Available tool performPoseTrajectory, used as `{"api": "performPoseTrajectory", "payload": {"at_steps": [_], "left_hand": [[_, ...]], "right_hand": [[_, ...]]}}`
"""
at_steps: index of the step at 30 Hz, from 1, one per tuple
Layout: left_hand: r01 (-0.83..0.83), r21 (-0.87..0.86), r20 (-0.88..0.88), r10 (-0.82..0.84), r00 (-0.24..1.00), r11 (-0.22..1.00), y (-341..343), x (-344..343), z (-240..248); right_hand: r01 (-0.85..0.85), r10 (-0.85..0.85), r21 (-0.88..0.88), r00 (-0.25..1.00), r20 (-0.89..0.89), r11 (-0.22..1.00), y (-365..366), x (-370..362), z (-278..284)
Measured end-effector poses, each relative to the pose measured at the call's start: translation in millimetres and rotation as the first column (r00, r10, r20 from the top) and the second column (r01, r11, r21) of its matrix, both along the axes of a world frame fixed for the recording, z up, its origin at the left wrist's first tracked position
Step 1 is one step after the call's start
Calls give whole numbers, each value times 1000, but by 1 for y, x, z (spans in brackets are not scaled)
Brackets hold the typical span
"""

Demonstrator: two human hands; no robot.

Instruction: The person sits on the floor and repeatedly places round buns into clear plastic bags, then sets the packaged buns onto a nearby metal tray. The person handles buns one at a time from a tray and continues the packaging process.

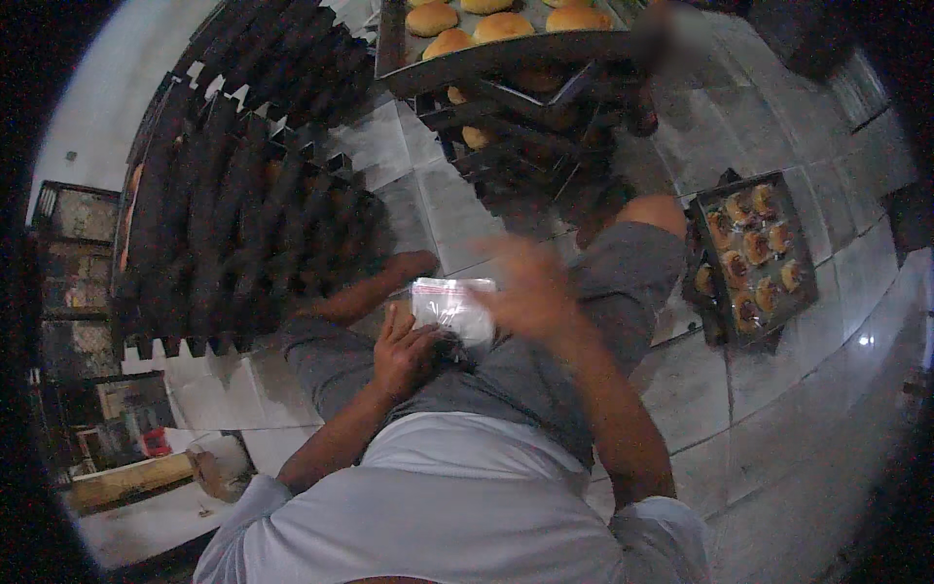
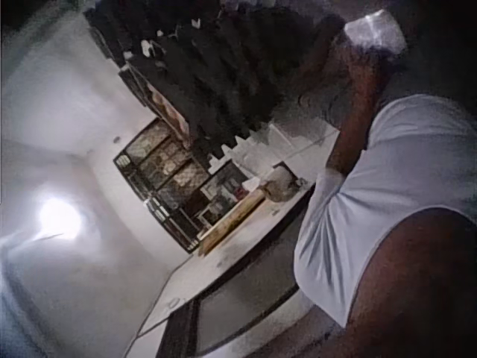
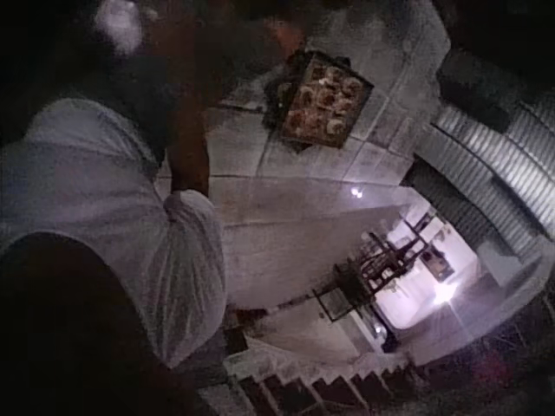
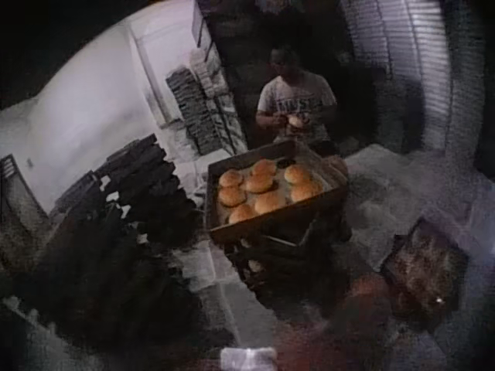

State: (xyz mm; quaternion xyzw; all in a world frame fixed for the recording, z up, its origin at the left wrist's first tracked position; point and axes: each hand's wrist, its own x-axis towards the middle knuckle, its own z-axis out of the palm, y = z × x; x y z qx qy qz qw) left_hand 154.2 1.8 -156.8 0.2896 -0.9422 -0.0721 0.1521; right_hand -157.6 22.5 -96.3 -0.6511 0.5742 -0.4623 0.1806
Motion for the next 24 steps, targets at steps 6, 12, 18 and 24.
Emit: {"api": "performPoseTrajectory", "payload": {"at_steps": [6,12,18,24], "left_hand": [[-141,-106,-337,97,936,984,86,-26,29],[306,912,-396,776,491,272,80,-112,75],[377,853,-409,911,52,361,-9,-63,94],[82,995,-66,998,3,65,-23,41,-47]], "right_hand": [[-263,197,568,964,176,780,52,27,-32],[-173,-312,417,434,845,892,23,56,34],[-276,-139,442,697,703,853,25,52,42],[72,-72,4,980,185,997,-152,-59,111]]}}
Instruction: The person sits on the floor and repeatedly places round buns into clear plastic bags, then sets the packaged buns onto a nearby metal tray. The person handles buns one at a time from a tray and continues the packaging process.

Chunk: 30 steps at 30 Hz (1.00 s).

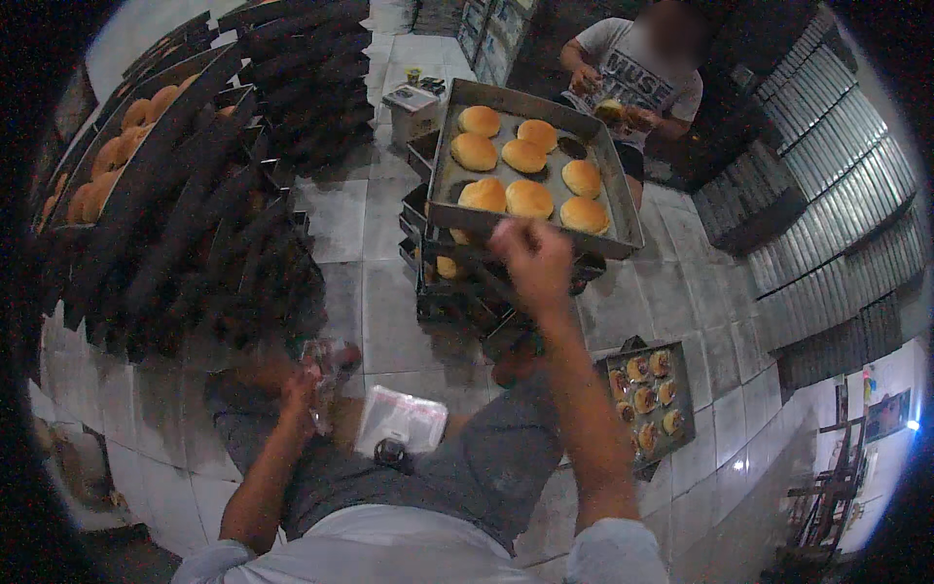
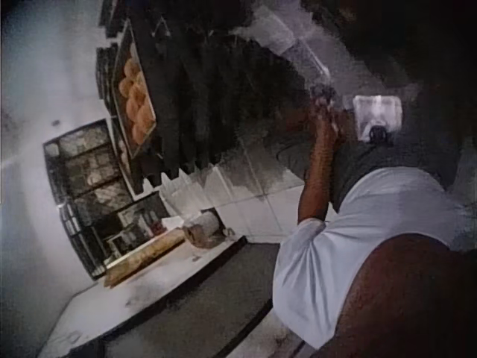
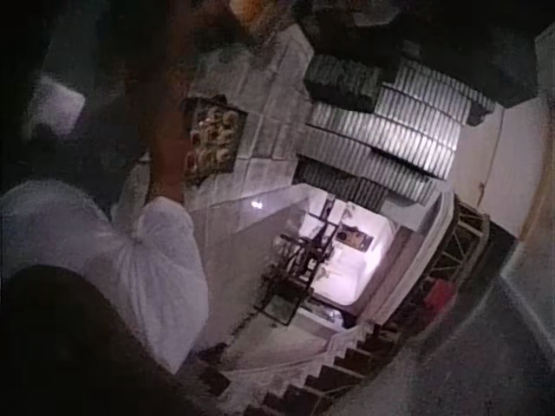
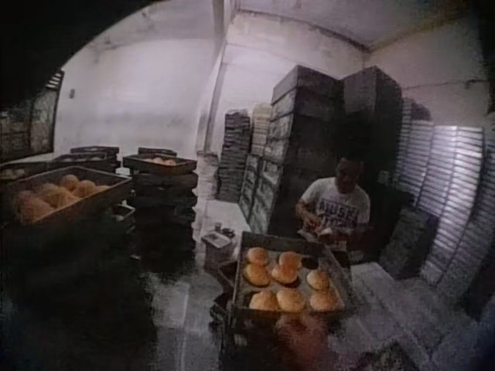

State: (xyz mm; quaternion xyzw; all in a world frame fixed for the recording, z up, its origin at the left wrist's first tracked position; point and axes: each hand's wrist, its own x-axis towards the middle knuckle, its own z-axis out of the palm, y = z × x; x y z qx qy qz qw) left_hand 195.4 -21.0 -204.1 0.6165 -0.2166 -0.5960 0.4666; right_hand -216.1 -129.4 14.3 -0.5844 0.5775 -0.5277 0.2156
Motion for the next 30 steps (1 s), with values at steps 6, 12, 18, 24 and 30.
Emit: {"api": "performPoseTrajectory", "payload": {"at_steps": [6,12,18,24,30], "left_hand": [[225,-88,-32,-229,973,970,-1,-27,14],[186,-109,141,-170,975,977,-8,-15,-18],[643,-684,577,-282,766,346,-140,-140,171],[926,-308,911,-347,222,-218,-365,-281,242],[944,-329,507,-841,192,18,-369,-304,219]], "right_hand": [[-146,259,349,917,-305,926,-172,-166,-32],[-85,622,756,632,-463,649,-207,-138,2],[-46,608,731,593,-529,681,-186,-138,14],[-443,645,469,540,-540,764,-197,-100,53],[-102,221,388,935,-277,916,-127,-136,70]]}}
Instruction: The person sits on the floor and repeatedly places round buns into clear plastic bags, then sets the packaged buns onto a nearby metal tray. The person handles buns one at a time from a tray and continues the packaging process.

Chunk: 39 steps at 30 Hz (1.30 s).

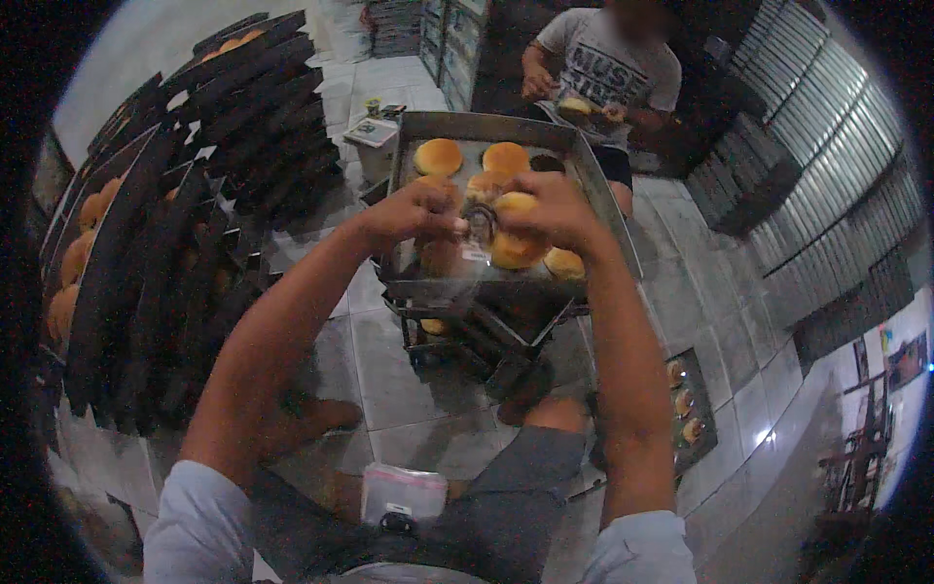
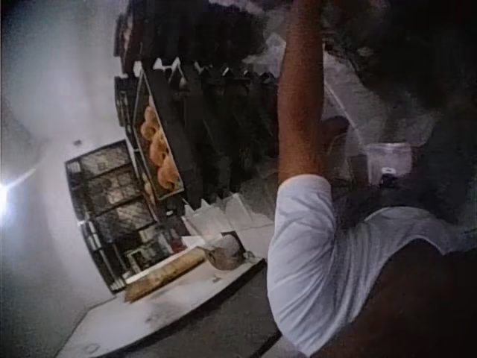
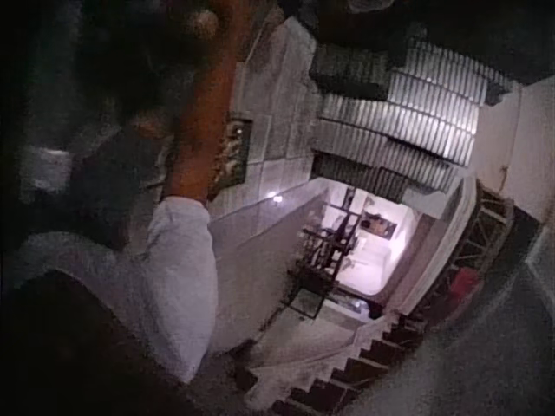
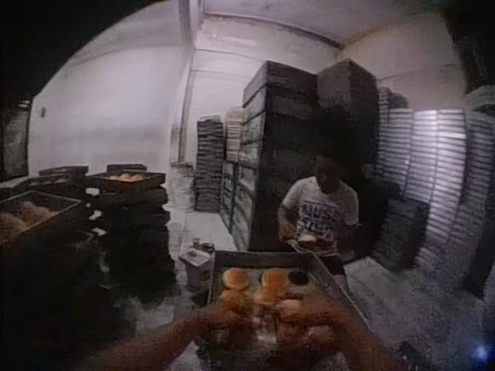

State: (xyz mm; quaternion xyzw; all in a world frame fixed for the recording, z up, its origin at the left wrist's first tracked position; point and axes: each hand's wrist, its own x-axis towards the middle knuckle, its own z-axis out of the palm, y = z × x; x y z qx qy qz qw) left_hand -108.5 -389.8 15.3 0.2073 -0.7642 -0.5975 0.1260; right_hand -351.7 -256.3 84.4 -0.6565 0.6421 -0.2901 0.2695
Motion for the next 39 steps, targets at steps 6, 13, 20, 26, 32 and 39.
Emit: {"api": "performPoseTrajectory", "payload": {"at_steps": [6,13,20,26,32,39], "left_hand": [[-468,66,-281,466,839,881,42,-9,-3],[-566,167,-145,588,796,807,201,101,-9],[-564,759,15,857,515,325,350,188,-121],[-643,662,-103,897,430,384,350,205,-93],[-731,624,7,934,357,275,349,215,-96],[-508,852,91,918,385,129,341,244,-144]], "right_hand": [[680,-19,72,-85,996,730,130,-34,-58],[51,-422,475,-381,822,879,341,97,-161],[-422,-465,307,-348,814,853,413,183,-203],[-483,-459,416,31,888,771,401,195,-208],[-347,-457,456,82,885,820,401,217,-189],[-315,-464,511,215,859,800,406,230,-194]]}}
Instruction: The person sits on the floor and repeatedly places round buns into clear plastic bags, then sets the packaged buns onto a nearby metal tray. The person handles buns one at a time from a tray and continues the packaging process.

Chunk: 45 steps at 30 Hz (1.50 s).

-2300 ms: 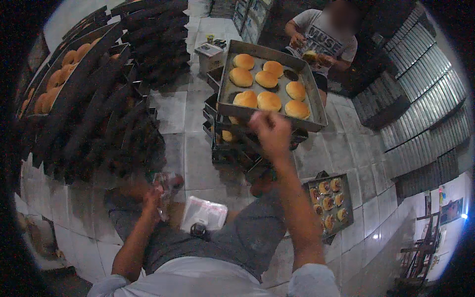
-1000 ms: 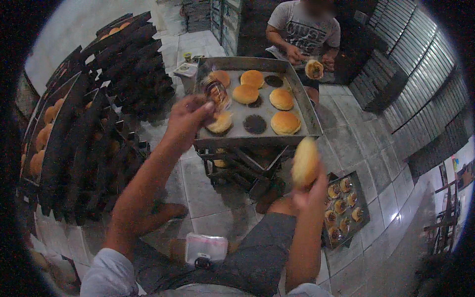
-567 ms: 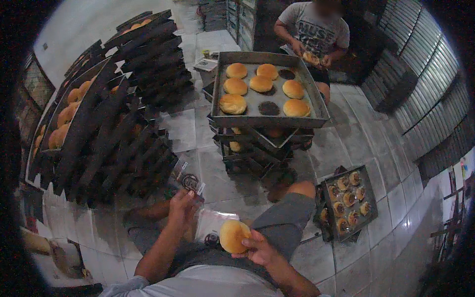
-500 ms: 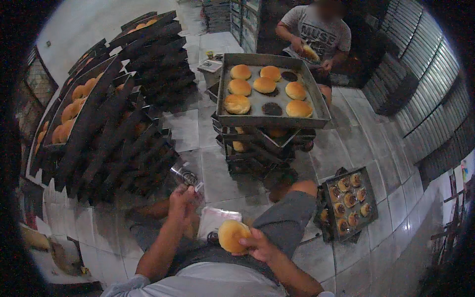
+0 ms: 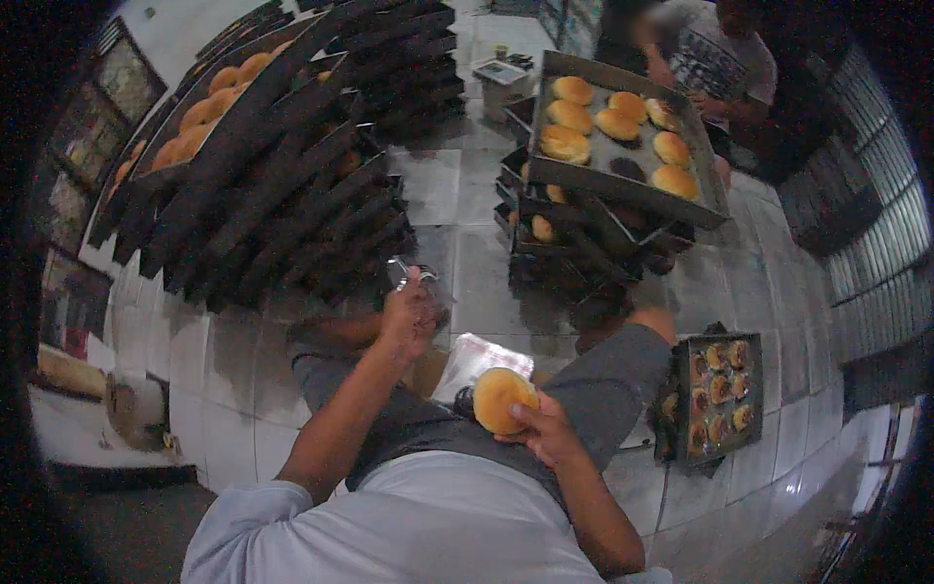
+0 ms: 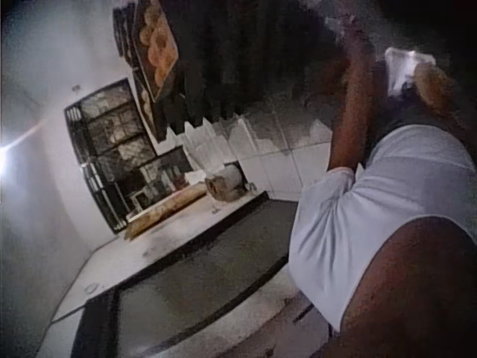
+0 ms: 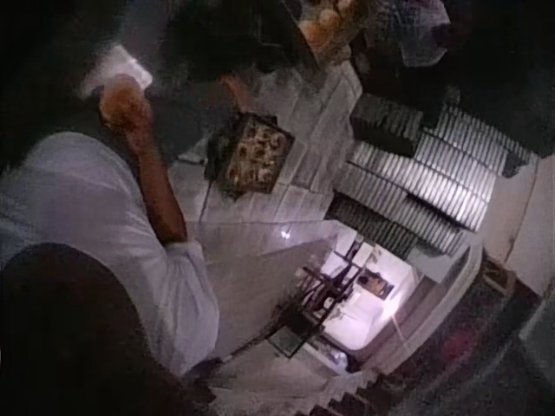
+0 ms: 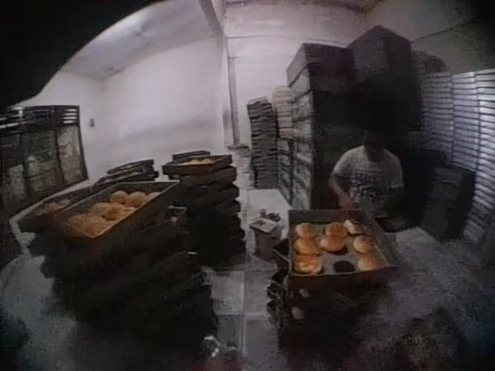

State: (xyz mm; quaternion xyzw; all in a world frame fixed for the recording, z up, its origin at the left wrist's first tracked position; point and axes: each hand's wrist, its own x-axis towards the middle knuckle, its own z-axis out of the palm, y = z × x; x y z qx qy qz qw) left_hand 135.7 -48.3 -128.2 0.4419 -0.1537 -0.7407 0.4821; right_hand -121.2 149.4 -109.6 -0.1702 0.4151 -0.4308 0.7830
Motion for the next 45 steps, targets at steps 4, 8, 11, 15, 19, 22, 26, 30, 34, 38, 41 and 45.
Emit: {"api": "performPoseTrajectory", "payload": {"at_steps": [4,8,11,15,19,22,26,30,34,38,41,45], "left_hand": [[-18,184,-175,51,983,983,9,-1,-5],[20,173,-382,48,923,985,20,-9,-12],[-58,117,-272,89,958,991,26,-22,-12],[-242,-69,148,250,957,968,39,-64,62],[-178,-397,184,268,946,901,50,-53,44],[-7,-465,249,138,959,885,58,-56,55],[288,-398,312,-167,935,871,57,-48,56],[175,-374,257,-80,963,911,68,-43,31],[-21,-176,-134,-3,991,984,77,-45,36],[35,59,-376,-10,927,998,62,-42,-4],[149,82,-481,-92,872,985,59,-31,-31],[109,136,-302,-64,951,985,75,-47,38]], "right_hand": [[109,-108,32,994,-35,994,-2,7,16],[183,-308,-413,915,-260,892,-21,44,61],[-164,-605,-806,581,-545,568,-41,64,75],[-28,-466,-629,646,-604,777,-88,68,81],[157,-408,-537,826,-388,829,-102,52,72],[181,-314,-432,913,-260,884,-99,34,62],[357,-333,-157,929,160,921,-83,24,56],[82,-170,-330,954,-247,941,-71,25,68],[-362,-198,-611,726,-658,704,-64,61,52],[-604,-315,-437,304,-899,666,-73,90,5],[-701,-260,-299,166,-951,647,-87,87,11],[-477,-640,-686,287,-713,550,-87,48,61]]}}
